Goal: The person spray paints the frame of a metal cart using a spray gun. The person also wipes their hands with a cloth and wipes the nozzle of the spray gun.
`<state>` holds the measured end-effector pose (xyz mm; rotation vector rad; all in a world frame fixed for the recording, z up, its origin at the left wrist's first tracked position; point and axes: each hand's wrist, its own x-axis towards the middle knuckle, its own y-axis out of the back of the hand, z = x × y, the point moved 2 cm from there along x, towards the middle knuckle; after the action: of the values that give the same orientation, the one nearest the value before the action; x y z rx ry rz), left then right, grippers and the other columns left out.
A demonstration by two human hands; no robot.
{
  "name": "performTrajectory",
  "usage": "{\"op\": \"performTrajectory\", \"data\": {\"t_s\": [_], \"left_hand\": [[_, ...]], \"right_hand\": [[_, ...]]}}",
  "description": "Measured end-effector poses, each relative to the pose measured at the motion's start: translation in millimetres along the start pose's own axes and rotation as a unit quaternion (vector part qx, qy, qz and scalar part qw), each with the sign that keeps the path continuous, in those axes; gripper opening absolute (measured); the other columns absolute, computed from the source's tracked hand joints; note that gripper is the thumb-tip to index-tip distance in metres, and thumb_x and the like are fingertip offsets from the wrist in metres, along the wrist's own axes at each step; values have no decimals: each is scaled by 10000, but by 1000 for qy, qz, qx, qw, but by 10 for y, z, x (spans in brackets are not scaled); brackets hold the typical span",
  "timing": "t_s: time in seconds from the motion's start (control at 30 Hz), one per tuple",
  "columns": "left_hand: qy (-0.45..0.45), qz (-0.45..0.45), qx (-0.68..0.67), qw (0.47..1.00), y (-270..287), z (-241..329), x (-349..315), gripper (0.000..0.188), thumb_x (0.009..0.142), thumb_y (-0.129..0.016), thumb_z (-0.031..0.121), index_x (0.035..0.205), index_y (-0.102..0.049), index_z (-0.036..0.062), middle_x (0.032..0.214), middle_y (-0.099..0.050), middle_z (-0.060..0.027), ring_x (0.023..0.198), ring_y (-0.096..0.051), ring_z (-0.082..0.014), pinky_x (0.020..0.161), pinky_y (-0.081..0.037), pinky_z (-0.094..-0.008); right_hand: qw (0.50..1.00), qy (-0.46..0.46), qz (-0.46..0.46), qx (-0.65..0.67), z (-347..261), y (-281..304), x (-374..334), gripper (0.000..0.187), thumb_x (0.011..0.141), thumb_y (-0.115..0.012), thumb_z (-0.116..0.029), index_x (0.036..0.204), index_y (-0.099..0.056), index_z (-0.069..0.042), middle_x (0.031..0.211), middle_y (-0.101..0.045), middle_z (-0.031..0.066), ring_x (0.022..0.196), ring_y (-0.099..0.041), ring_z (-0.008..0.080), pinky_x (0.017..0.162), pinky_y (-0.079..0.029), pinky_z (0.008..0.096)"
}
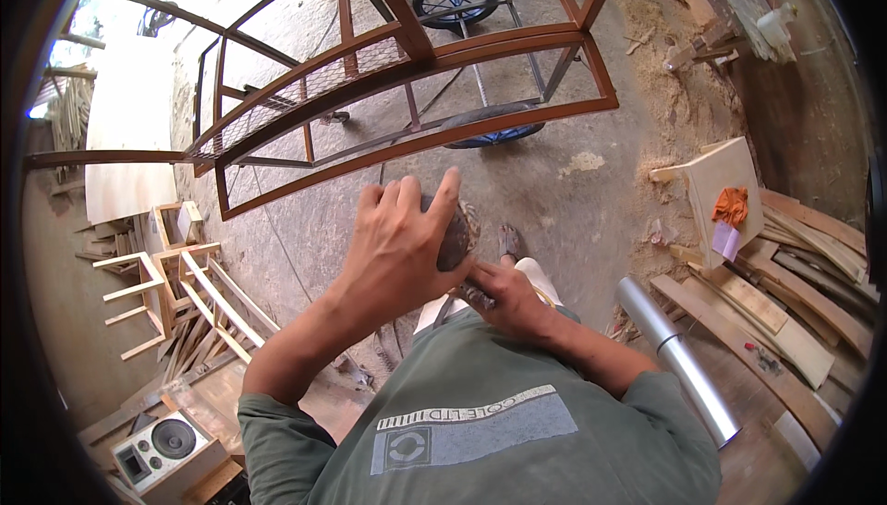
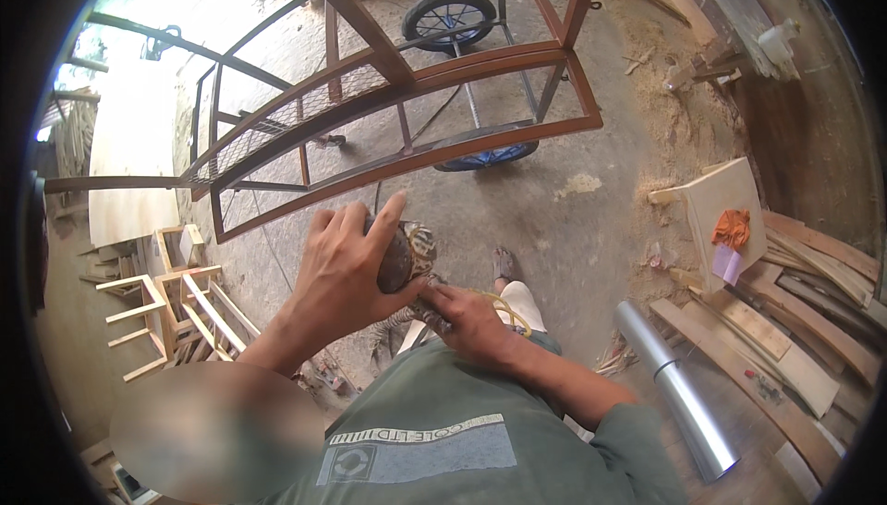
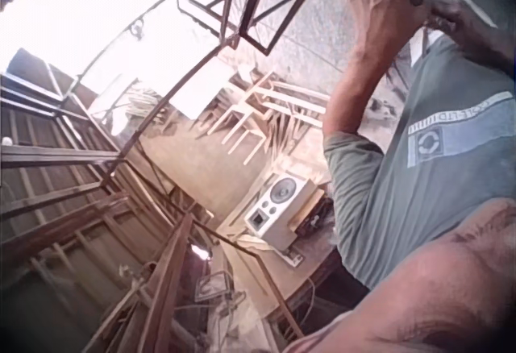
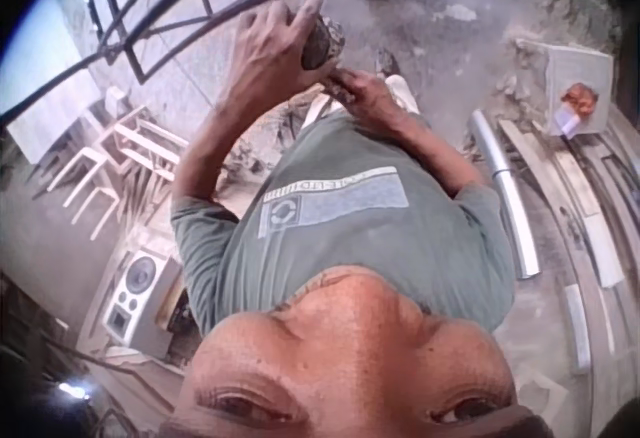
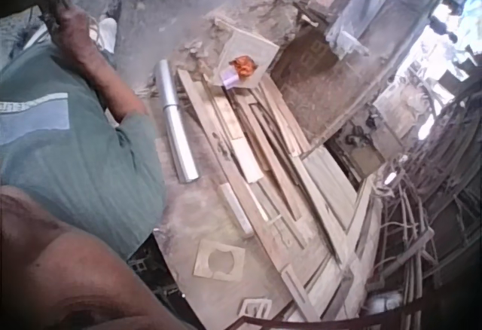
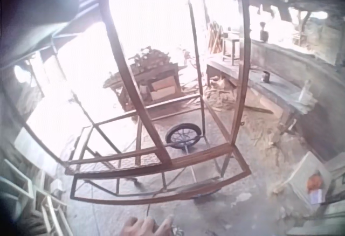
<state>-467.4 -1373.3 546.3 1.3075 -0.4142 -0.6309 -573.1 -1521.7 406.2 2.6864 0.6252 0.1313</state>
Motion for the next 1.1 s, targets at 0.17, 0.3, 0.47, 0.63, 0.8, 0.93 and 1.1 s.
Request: {"op": "performTrajectory", "data": {"t_s": [0.17, 0.3, 0.47, 0.63, 0.8, 0.93, 1.1], "left_hand": [[24, 101, -18, 994, 168, -113, 160, 1454, 493, -954, 637, 1624, -224, 86, 1617, -297, -286, 1441, -413, -418, 1214, -300, -559], [181, 100, -168, 964, -261, -461, -208, 1095, 727, -875, 555, 1560, -371, 53, 1471, -530, -226, 1299, -563, -351, 1110, -407, -515], [363, -125, -425, 820, -2501, -837, -707, 734, 929, -681, 592, 1326, -612, -21, 1202, -673, -335, 1166, -668, -414, 996, -512, -486], [356, -258, -395, 807, -4178, -788, -954, 875, 924, -597, 684, 1405, -562, -46, 1358, -607, -326, 1300, -580, -448, 1083, -458, -468], [436, -224, -441, 752, -5023, -884, -1151, 935, 920, -607, 666, 1473, -475, -76, 1432, -542, -342, 1376, -517, -431, 1165, -371, -418], [477, -142, -539, 680, -5185, -960, -1197, 959, 926, -621, 640, 1542, -377, -52, 1565, -413, -290, 1455, -428, -380, 1174, -358, -438], [527, -145, -577, 607, -5246, -1061, -1265, 893, 938, -659, 556, 1554, -367, -21, 1578, -399, -232, 1436, -438, -330, 1102, -425, -443]], "right_hand": [[985, -72, 153, 37, 230, 377, 207, 439, 938, -717, -134, 1359, -608, -77, 1121, -704, 176, 945, -721, 353, 794, -574, 445], [939, -157, 304, -40, 828, 1011, 362, 328, 969, -721, -166, 1266, -672, -36, 950, -749, 169, 815, -738, 252, 693, -555, 401], [857, -252, 426, -140, 1294, 1817, 562, 297, 988, -700, -200, 1214, -697, -9, 900, -754, 179, 761, -735, 281, 665, -529, 403], [838, -218, 474, -158, 1662, 2102, 863, 295, 979, -703, -193, 1190, -701, 13, 981, -752, 216, 873, -743, 326, 766, -539, 399], [864, -223, 436, -117, 1713, 1687, 1330, 300, 965, -727, -193, 1183, -711, 12, 957, -762, 182, 854, -747, 266, 759, -537, 365], [906, -142, 394, -53, 1372, 1054, 1654, 201, 960, -759, -211, 1028, -734, -24, 731, -656, -20, 582, -562, 62, 534, -457, 240], [936, -142, 321, 31, 995, 455, 1981, 215, 951, -774, -221, 1013, -738, -18, 750, -670, -13, 604, -563, 64, 547, -460, 238]]}}
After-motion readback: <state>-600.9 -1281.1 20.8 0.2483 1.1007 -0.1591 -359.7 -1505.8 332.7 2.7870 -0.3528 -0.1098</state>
